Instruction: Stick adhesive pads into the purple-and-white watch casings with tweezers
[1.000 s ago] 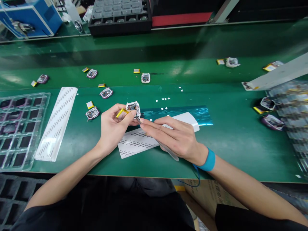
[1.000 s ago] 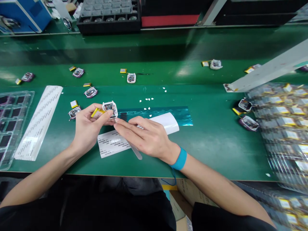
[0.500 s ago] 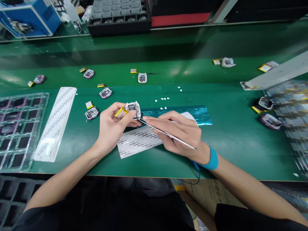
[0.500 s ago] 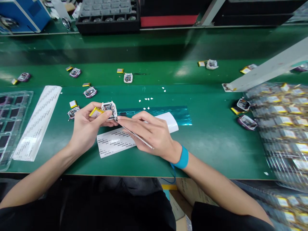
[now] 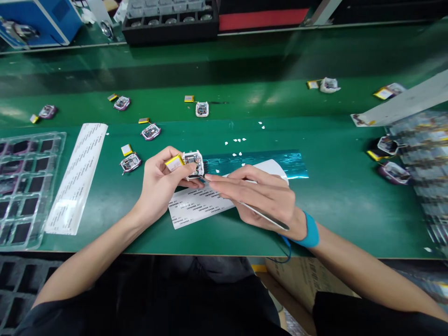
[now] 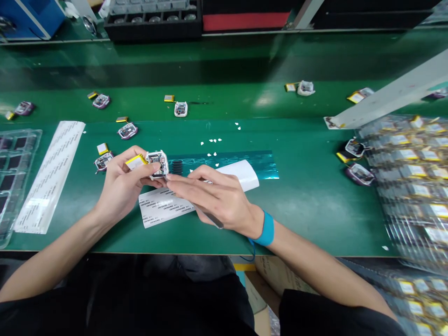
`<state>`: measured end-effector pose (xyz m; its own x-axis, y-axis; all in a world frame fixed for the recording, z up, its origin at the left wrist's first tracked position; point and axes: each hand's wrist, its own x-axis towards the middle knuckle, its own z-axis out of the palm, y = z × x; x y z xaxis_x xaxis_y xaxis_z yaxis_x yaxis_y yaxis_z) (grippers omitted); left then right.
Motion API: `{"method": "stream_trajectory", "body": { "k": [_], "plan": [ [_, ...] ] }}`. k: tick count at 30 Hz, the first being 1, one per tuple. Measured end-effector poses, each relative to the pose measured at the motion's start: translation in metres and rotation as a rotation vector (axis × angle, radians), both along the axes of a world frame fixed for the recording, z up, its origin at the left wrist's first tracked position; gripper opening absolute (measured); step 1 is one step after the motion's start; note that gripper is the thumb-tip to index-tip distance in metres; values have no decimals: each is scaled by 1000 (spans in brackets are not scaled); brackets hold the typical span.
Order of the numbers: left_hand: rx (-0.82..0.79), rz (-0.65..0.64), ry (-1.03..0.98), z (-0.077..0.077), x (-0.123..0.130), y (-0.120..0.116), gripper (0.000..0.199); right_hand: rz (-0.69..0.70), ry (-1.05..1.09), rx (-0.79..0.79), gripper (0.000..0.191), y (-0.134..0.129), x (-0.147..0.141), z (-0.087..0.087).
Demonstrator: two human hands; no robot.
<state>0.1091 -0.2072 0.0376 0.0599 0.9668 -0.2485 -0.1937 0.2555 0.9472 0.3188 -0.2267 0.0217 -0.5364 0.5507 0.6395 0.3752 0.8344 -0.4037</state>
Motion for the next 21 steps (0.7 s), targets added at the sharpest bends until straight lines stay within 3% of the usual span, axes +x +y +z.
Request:
{"method": "stream_trajectory", "body": {
  "k": [9,21],
  "plan": [
    [-34,8,-9,1,-1,1,24,-31,-37,55,45,0,6,3],
    [-37,-40,5,2,-1,1,23,61,-34,-114,47,5,10,5]
  ]
}}
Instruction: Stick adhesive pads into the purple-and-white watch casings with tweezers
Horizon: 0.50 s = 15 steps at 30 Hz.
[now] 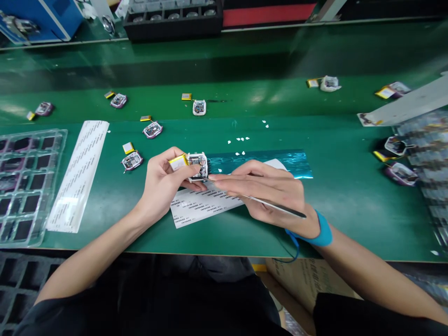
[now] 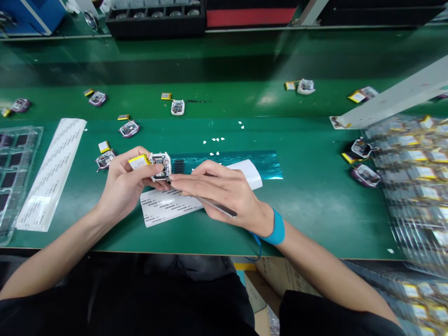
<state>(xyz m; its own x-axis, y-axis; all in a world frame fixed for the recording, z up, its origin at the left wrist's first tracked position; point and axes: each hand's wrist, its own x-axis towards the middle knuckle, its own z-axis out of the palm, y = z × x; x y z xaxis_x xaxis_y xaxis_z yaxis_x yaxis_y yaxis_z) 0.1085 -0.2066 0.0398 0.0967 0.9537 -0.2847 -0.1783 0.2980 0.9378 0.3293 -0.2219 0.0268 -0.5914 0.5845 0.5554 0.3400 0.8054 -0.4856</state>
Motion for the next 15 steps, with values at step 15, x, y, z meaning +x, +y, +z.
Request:
{"method": "stream_trajectory", "body": {
  "k": [15],
  "plan": [
    [196,54,129,-13,6,-6,25,-131,58,9,32,1,-7,-2]
  ]
}}
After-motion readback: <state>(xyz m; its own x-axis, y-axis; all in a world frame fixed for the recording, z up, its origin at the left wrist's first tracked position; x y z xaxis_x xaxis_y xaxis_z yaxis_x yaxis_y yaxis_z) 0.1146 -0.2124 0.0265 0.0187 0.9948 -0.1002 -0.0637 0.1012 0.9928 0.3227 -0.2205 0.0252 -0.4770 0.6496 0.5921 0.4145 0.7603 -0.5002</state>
